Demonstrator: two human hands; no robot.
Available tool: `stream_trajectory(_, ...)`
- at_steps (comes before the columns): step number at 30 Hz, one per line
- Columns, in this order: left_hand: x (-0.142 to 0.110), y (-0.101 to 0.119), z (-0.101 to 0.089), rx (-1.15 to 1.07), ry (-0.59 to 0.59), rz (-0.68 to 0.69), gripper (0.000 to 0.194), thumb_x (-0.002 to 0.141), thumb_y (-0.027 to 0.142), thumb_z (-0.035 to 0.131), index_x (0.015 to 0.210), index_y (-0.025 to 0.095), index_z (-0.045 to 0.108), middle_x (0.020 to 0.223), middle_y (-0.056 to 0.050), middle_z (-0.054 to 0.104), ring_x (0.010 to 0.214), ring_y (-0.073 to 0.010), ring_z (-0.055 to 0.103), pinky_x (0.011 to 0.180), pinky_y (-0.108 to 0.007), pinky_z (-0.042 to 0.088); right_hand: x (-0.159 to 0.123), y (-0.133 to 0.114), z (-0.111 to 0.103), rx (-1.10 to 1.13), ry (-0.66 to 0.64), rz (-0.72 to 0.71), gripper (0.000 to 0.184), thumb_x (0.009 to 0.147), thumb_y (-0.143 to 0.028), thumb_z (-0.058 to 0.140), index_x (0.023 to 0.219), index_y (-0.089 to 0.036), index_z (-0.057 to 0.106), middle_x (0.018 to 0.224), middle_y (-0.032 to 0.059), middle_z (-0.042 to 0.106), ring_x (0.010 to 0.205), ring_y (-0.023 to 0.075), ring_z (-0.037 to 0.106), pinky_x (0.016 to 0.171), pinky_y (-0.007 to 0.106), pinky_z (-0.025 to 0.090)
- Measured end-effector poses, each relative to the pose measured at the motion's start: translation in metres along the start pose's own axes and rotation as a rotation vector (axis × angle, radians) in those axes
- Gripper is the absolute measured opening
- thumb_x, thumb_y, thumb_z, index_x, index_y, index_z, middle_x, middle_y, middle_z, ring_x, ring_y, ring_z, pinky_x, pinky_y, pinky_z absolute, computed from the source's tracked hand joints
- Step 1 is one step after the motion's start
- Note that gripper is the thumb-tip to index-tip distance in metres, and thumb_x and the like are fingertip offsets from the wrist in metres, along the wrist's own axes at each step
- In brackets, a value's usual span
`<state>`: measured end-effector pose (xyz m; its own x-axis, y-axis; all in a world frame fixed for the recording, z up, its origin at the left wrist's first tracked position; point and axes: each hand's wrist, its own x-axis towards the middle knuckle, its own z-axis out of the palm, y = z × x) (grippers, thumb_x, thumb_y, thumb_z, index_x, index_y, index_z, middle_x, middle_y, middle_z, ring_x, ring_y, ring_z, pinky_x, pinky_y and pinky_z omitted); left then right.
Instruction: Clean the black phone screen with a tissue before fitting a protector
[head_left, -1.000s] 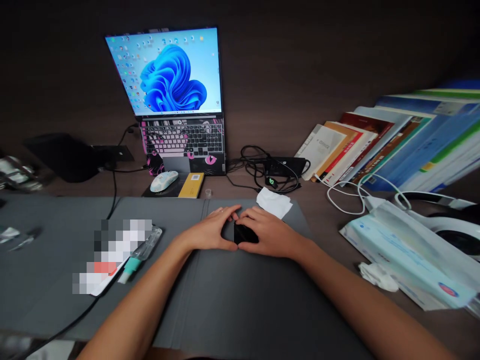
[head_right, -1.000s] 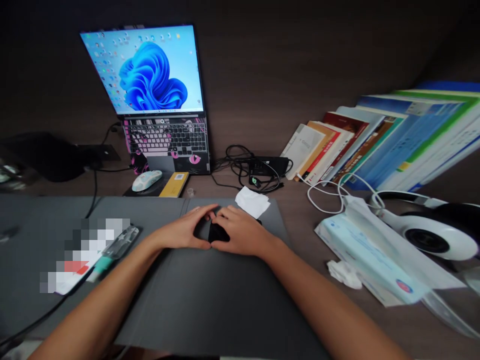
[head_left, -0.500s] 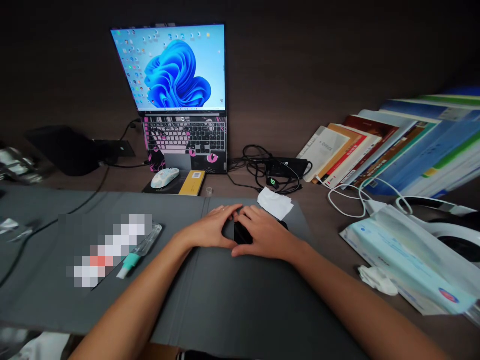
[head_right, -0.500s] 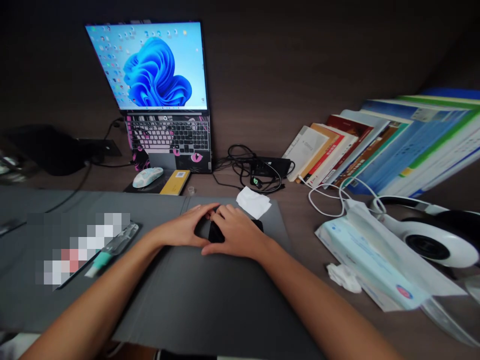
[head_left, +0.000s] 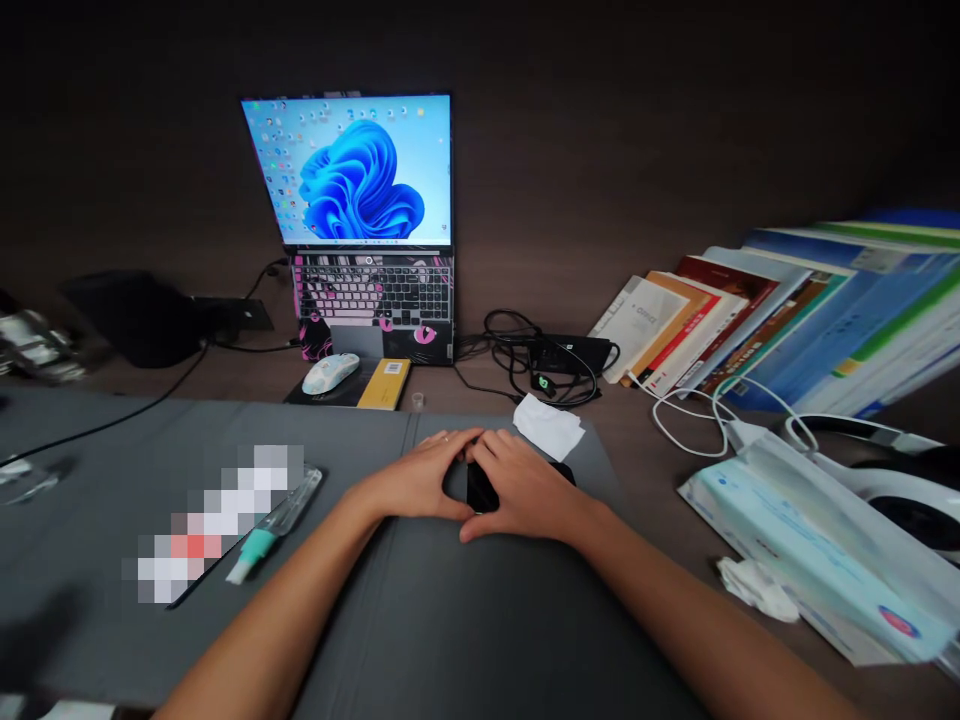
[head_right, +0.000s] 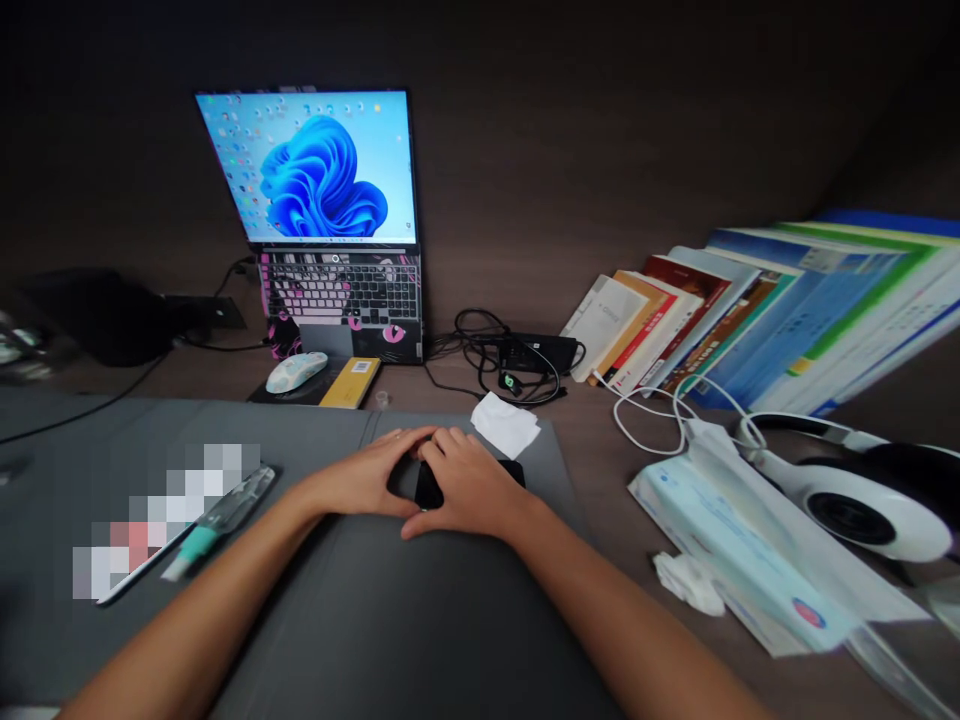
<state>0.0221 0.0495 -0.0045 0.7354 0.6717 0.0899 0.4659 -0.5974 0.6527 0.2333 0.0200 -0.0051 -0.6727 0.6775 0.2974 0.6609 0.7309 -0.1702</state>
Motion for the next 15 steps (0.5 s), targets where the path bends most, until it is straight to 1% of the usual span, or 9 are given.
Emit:
stream_trajectory(5, 0.0007, 0.0035, -0.0021, 0.003, 0.006, 0.021, 0.105, 0.065, 0.038, 0.086, 0.155, 0.02, 0.034, 0.15, -0.016, 0.049, 0.133, -0.0381, 0.048, 0.114, -0.056, 0.036, -0.0001, -0.0003, -0.0006, -0.01, -0.01, 0.012, 0.085, 0.067, -0.085, 0.067, 0.113, -0.014, 0.06, 0.112, 0.0164, 0.063, 0.098, 0.0327, 0.058, 0.085, 0.048, 0.05)
stream_trajectory(8, 0.001, 0.0053, -0.0033, 0.011, 0.002, 0.029, 0.106, 0.065, 0.036, 0.085, 0.155, 0.018, 0.033, 0.149, -0.017, 0.051, 0.131, -0.0369, 0.05, 0.113, -0.054, 0.037, 0.0004, -0.0008, -0.001, -0.013, -0.009, 0.017, 0.084, 0.067, -0.083, 0.068, 0.112, -0.013, 0.06, 0.111, 0.0166, 0.064, 0.1, 0.0333, 0.058, 0.086, 0.048, 0.05)
stream_trajectory(15, 0.0008, 0.0044, -0.0041, 0.003, 0.018, 0.07, 0.104, 0.067, 0.038, 0.086, 0.155, 0.019, 0.033, 0.147, -0.015, 0.052, 0.128, -0.0349, 0.052, 0.111, -0.051, 0.039, 0.002, -0.0027, -0.0048, 0.004, -0.011, 0.027, 0.083, 0.066, -0.081, 0.071, 0.113, -0.014, 0.059, 0.113, 0.0165, 0.064, 0.1, 0.034, 0.06, 0.087, 0.049, 0.051)
